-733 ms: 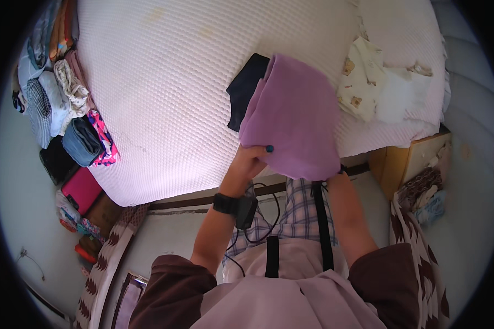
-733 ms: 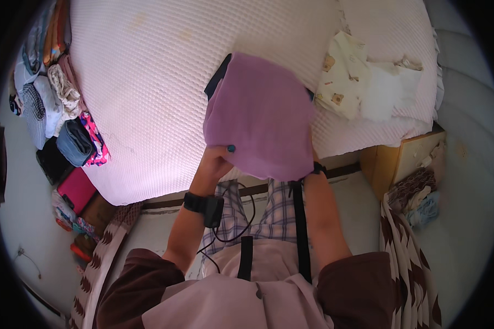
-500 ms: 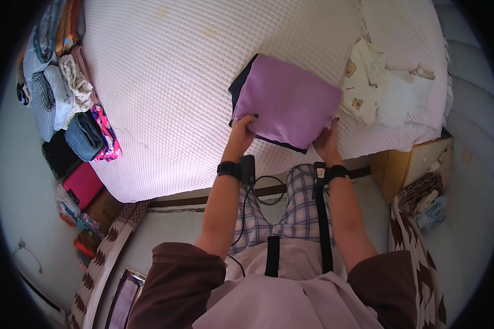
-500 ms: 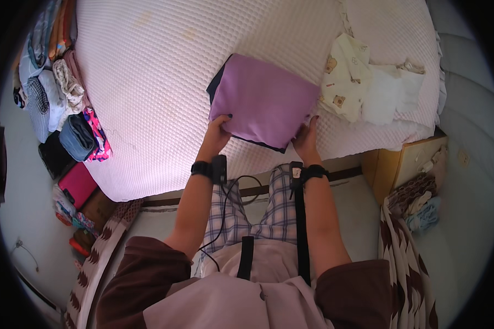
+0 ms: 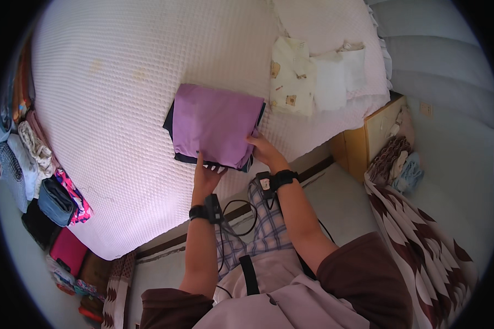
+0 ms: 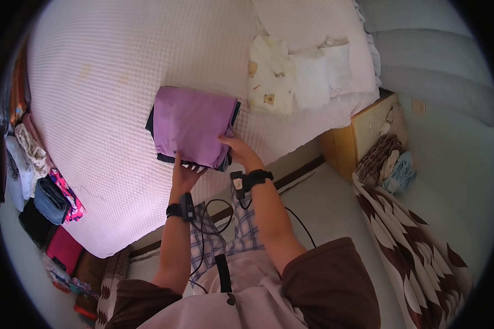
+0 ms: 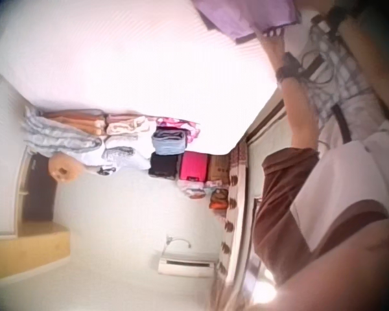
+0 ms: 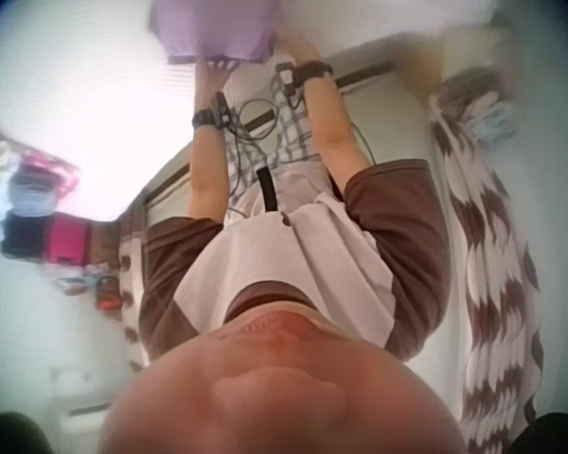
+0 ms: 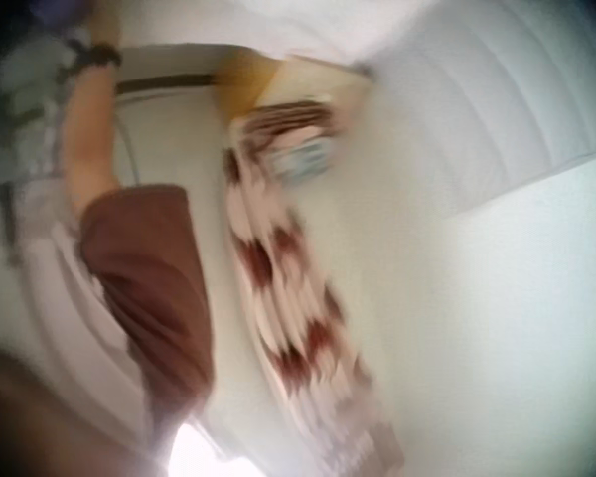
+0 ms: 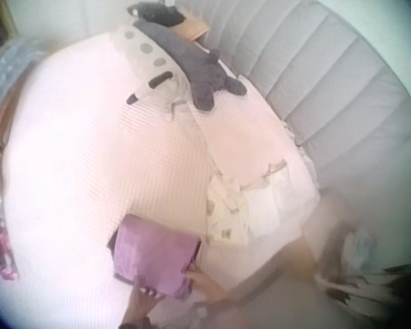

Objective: The person organizes folded clothes on a bed and unpacks disposable undergarments from plastic packaging.

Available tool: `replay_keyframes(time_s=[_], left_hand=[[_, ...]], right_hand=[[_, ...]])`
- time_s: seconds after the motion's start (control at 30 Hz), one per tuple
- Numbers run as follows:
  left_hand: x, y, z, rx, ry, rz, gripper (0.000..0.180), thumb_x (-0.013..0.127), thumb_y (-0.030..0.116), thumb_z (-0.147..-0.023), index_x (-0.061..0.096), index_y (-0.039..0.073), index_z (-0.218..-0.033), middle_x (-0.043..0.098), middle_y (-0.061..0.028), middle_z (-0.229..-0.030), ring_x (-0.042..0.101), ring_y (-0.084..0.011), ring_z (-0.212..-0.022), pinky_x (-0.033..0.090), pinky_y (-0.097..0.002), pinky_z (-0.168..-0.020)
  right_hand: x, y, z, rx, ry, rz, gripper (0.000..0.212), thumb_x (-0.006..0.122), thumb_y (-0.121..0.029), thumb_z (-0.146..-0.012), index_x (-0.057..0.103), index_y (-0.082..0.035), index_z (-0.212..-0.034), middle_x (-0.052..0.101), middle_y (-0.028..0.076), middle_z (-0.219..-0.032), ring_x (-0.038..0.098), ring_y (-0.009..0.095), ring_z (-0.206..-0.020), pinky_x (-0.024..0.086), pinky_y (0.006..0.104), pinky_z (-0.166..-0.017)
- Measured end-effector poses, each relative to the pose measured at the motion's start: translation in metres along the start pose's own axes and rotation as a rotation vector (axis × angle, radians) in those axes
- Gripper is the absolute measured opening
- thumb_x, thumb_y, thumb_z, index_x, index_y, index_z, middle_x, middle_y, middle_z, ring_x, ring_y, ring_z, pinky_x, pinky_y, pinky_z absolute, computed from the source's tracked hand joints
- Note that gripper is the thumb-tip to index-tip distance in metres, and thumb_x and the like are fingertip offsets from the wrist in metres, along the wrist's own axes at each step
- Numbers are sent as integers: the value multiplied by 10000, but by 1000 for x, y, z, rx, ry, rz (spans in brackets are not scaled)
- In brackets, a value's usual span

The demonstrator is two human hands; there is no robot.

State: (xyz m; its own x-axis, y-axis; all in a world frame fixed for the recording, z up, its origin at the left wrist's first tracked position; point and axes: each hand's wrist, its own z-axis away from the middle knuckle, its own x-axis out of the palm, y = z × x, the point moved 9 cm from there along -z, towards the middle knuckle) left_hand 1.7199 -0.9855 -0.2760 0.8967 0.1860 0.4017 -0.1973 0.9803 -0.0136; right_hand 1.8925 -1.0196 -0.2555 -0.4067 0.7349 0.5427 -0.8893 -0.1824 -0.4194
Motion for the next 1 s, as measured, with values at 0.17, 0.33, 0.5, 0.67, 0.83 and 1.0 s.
replay_keyframes(time_s=[0.17, 0.33, 0.5, 0.67, 0.83, 1.0], left_hand=[[-10, 5, -33, 70, -13, 41, 654, 625, 370, -775, 358, 69, -1290, 386, -96, -1314, 359, -258, -1212, 265, -473, -1025], [-7, 23, 14, 75, -198, 141, 635, 607, 376, -764, 390, 55, -1266, 488, -111, -1227, 463, -282, -1125, 357, -415, -986], [-131, 59, 77, 402, -125, 359, 579, 530, 351, -749, 421, 41, -1225, 525, -143, -1163, 507, -301, -1078, 417, -423, -931], [-210, 128, 202, 583, -69, 406, 555, 534, 171, -659, 446, 9, -1183, 551, -139, -1104, 531, -299, -1029, 424, -418, -923], [-334, 228, 316, 864, 36, 445, 526, 540, 216, -674, 478, -10, -1145, 561, -155, -1071, 537, -298, -998, 433, -420, -897], [-416, 365, 412, 1195, 51, 526, 455, 523, 141, -683, 471, -57, -1089, 554, -156, -1029, 563, -294, -935, 461, -415, -869]], right_hand=[[11, -12, -1, -319, 285, 464, 569, 766, -116, -635, 489, 17, -1114, 591, 107, -1023, 564, 187, -911, 451, 305, -806], [103, -26, 54, -503, 360, 757, 500, 770, -104, -628, 518, 46, -1033, 617, 107, -927, 577, 161, -845, 465, 295, -761], [234, 47, 102, -578, 186, 931, 528, 773, -177, -614, 498, 50, -1003, 636, 164, -904, 638, 252, -795, 492, 321, -699], [319, 152, 118, -352, -97, 798, 555, 761, -110, -655, 450, 24, -1095, 600, 161, -981, 598, 194, -876, 481, 289, -746], [407, 271, 134, -30, -313, 597, 597, 603, 3, -800, 240, -44, -1272, 572, 212, -1055, 590, 228, -968, 475, 324, -846], [435, 313, 133, 2, -314, 675, 521, 515, 5, -852, 252, -44, -1298, 572, 231, -1070, 612, 253, -944, 486, 324, -832]])
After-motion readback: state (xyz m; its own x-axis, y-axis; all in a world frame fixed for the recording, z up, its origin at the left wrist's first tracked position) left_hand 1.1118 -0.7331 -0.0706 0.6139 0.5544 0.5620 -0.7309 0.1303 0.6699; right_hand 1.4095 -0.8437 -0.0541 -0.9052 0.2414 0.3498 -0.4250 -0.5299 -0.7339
